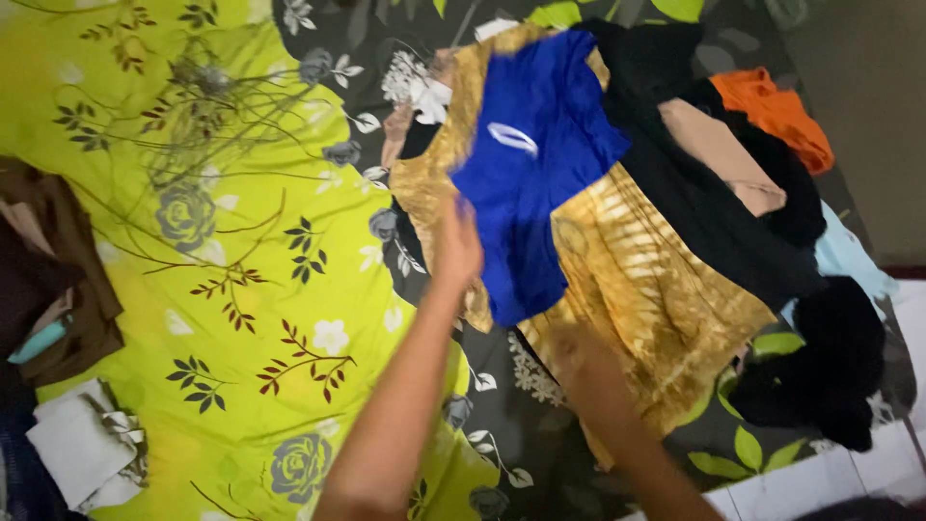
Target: Folding and stacking various items of laundry on a bed.
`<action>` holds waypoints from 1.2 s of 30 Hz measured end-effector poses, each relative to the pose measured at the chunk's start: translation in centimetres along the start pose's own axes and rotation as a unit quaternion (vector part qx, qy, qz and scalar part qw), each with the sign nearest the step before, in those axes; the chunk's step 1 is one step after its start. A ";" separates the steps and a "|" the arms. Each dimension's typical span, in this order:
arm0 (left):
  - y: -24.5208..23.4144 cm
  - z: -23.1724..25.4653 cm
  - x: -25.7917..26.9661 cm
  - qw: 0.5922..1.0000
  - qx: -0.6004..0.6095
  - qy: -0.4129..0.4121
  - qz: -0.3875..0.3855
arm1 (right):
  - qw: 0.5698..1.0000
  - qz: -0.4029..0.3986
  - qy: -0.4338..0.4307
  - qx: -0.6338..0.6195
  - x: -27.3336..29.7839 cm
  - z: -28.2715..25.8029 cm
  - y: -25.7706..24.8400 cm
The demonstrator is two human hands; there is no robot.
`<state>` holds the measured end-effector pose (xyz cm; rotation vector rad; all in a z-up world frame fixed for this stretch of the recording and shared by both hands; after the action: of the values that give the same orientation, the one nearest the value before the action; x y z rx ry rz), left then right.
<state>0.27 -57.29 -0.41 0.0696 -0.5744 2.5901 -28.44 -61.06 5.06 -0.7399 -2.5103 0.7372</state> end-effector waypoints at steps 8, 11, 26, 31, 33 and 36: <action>-6.9 5.1 19.6 0.942 -0.210 0.077 -0.252 | 0.912 0.098 -0.377 0.132 -9.6 -18.8 -4.5; -13.2 6.7 23.0 0.952 -0.147 0.157 -0.216 | 0.902 -0.037 -0.407 0.140 -9.1 -19.0 0.8; -36.8 0.1 17.2 0.953 0.075 -0.121 -0.266 | 0.948 -0.137 -0.281 -0.066 -6.8 -32.1 18.5; -43.5 -1.6 16.1 0.986 -0.032 0.054 -0.158 | 0.959 -0.109 -0.262 -0.017 -10.3 -34.7 20.4; -47.4 -4.2 15.5 0.995 0.016 -0.078 -0.063 | 0.958 -0.053 -0.257 -0.113 -12.2 -33.5 20.6; -50.4 -7.0 16.1 1.000 0.004 -0.005 -0.006 | 0.951 0.005 -0.235 -0.201 -12.2 -33.6 22.7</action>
<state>9.98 -7.14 15.06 0.0889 -0.5654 2.5811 6.82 -39.66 14.72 -0.7807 -3.1513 0.4395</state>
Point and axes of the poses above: each hand's wrist, its own x-axis away from the middle knuckle, its own y-axis out of the palm, z = x × y, the point moved 6 cm from there along -x, towards the middle knuckle, and after that the axes turned 14 degrees about -y, right-handed, at the moved point
